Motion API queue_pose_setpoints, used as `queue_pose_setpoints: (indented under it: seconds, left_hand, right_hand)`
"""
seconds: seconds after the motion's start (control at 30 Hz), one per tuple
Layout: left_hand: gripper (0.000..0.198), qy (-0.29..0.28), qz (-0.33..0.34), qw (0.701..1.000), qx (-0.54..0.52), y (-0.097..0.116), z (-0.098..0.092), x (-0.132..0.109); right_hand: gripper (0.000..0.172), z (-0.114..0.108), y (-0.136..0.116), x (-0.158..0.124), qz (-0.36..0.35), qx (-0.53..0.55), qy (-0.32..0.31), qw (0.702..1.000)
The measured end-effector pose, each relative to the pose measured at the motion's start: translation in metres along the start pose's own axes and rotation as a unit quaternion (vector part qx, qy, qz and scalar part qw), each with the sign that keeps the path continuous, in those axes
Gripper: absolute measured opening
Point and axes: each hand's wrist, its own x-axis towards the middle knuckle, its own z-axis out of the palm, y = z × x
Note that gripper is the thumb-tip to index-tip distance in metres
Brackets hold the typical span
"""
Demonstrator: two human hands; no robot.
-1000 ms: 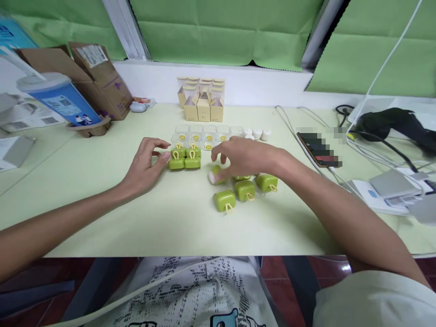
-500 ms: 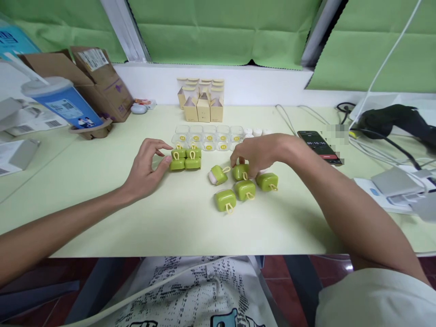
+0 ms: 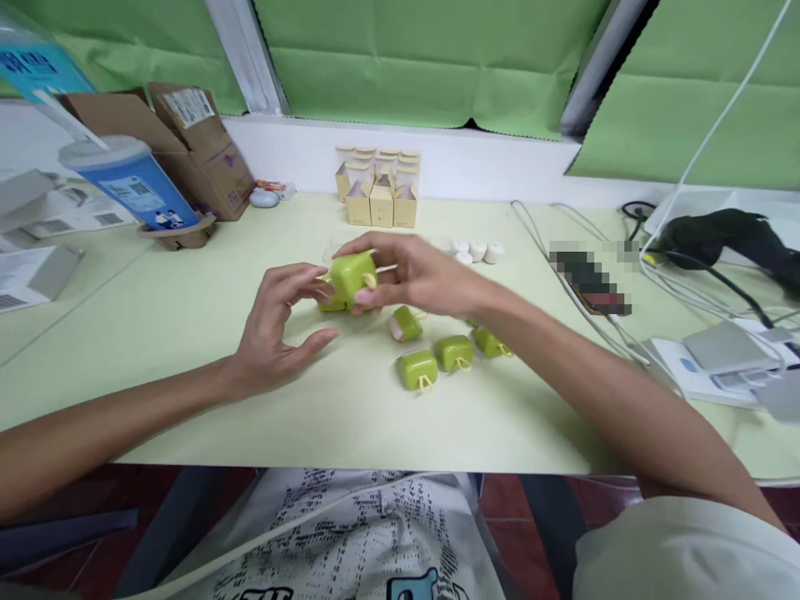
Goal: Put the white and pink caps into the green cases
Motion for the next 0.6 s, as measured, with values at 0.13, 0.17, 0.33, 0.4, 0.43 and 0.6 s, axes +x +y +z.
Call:
queue_pose_setpoints:
  seconds: [0.13,0.17,0.33,0.4,0.43,0.6]
  left_hand:
    - [0.061,0.025,-0.023,0.999,-0.023,0.002,-0.004,0.0]
    - [0.062,0.029,-0.026,0.999,-0.029,0.001,-0.006,0.001]
    - [0.066,0.024,-0.023,0.998,-0.056,0.0,-0.01,0.005]
    - [0.065,0.02,-0.018,0.998,-0.064,0.001,-0.009,0.004]
    - [0.065,0.016,-0.018,0.998,-0.063,0.002,-0.008,0.004]
    - [0.05,0.023,-0.008,0.999,-0.032,0.01,-0.005,0.001]
  right_hand:
    - [0.043,0.038,0.006,0.005,-0.004,0.128,0.005,0.992]
    - [0.04,0.04,0.005,0.005,0.001,0.143,0.007,0.99]
    - [0.044,0.044,0.001,0.0,0.017,0.149,0.043,0.988]
    - [0.044,0.049,0.001,-0.001,0.016,0.116,0.072,0.991]
    - [0.041,0.052,0.001,-0.001,0.017,0.077,0.089,0.993]
    - [0.034,0.065,0.007,-0.002,-0.097,-0.176,0.178,0.963]
